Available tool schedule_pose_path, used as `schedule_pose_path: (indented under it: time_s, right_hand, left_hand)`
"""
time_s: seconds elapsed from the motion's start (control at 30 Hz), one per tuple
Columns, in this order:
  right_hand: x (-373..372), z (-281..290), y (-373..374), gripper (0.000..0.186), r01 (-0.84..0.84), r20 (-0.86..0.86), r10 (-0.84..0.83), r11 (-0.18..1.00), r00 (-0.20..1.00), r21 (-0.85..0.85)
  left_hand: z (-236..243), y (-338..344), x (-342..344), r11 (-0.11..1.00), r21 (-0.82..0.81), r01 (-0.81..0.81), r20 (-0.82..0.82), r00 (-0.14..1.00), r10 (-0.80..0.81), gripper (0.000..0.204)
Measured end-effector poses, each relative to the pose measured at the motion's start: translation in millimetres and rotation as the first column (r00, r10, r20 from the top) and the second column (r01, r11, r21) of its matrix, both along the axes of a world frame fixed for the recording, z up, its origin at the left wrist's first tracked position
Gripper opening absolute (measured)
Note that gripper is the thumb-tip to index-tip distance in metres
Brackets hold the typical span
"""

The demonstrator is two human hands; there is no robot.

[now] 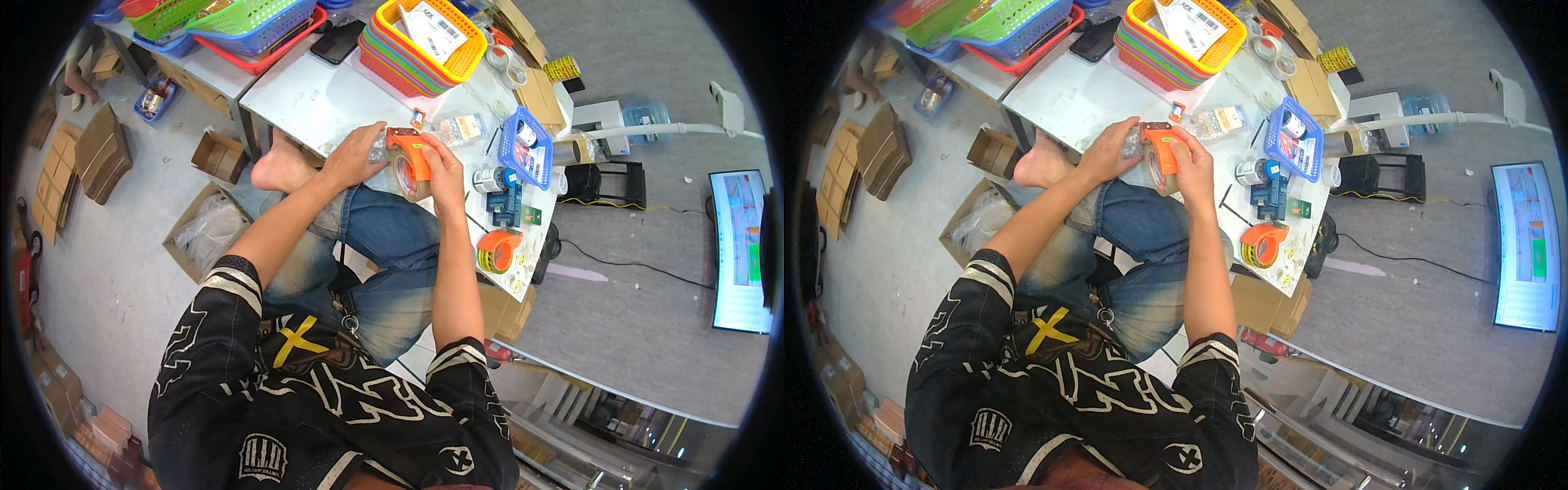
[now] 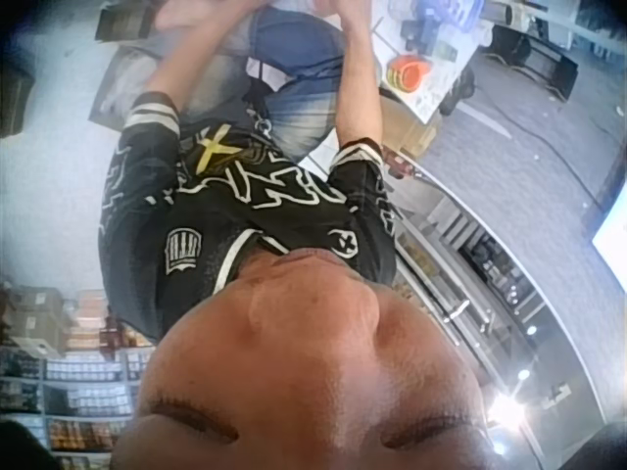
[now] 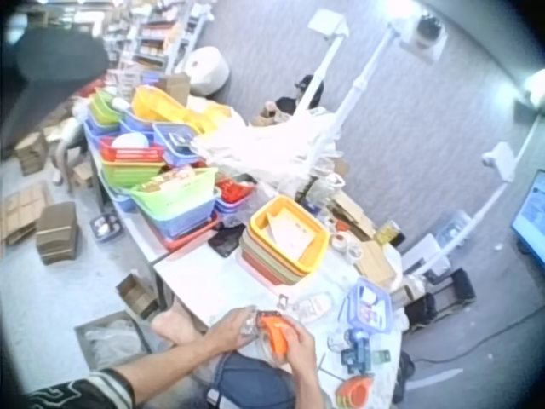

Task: The person wraps small items in bubble wrap and secures them with tape. They handle several small objects one at a time, wrapping each in bubble wrap and sealing with clear tape using a tape dispenser.

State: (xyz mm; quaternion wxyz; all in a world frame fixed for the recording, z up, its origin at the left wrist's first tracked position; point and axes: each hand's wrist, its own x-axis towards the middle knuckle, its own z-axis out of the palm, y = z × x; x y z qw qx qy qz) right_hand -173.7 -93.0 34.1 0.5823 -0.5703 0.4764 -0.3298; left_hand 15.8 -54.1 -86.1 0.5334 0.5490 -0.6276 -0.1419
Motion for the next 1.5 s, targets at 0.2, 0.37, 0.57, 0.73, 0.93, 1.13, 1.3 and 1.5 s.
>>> schedule_pose_path:
  time_s: [0.2,0.37,0.57,0.73,0.93,1.13,1.3,1.5]
  right_hand:
    - [1,22,19,0.042,-0.047,-0.005,0.048,0.995,0.999,0.087]
    - [-2,32,39,0.044,-0.025,-0.001,0.026,0.994,1.0,0.103]
    - [-25,47,58,0.046,-0.068,0.069,0.056,0.981,0.996,0.181]
    - [-33,57,69,0.042,-0.071,0.03,0.066,0.973,0.997,0.219]
    - [-30,50,56,0.038,0.024,-0.145,0.005,0.981,0.989,0.193]
    - [-35,37,43,0.036,0.035,-0.175,0.017,0.956,0.984,0.291]
    - [-30,26,31,0.033,0.047,-0.112,-0.017,0.96,0.994,0.275]
    - [-36,25,21,0.03,0.152,-0.038,-0.15,0.896,0.988,0.417]
  left_hand:
    - [-4,-2,7,0.998,-0.01,0.06,0.073,0.996,-0.059,0.065]
    - [-4,-5,3,0.996,-0.003,0.087,0.068,0.994,-0.086,0.063]
    - [-16,-9,4,1.0,-0.024,0.013,0.138,0.99,-0.009,0.06]
    - [-7,-7,6,0.998,0.044,0.035,0.149,0.988,-0.041,0.064]
    - [10,1,0,0.994,0.095,0.053,0.118,0.991,-0.064,0.074]
    - [1,-3,2,0.993,-0.041,0.11,0.207,0.973,-0.099,0.076]
    - [-3,-5,0,0.995,-0.023,0.1,0.217,0.972,-0.092,0.075]
    - [-5,-7,2,0.996,-0.006,0.09,0.186,0.979,-0.087,0.071]
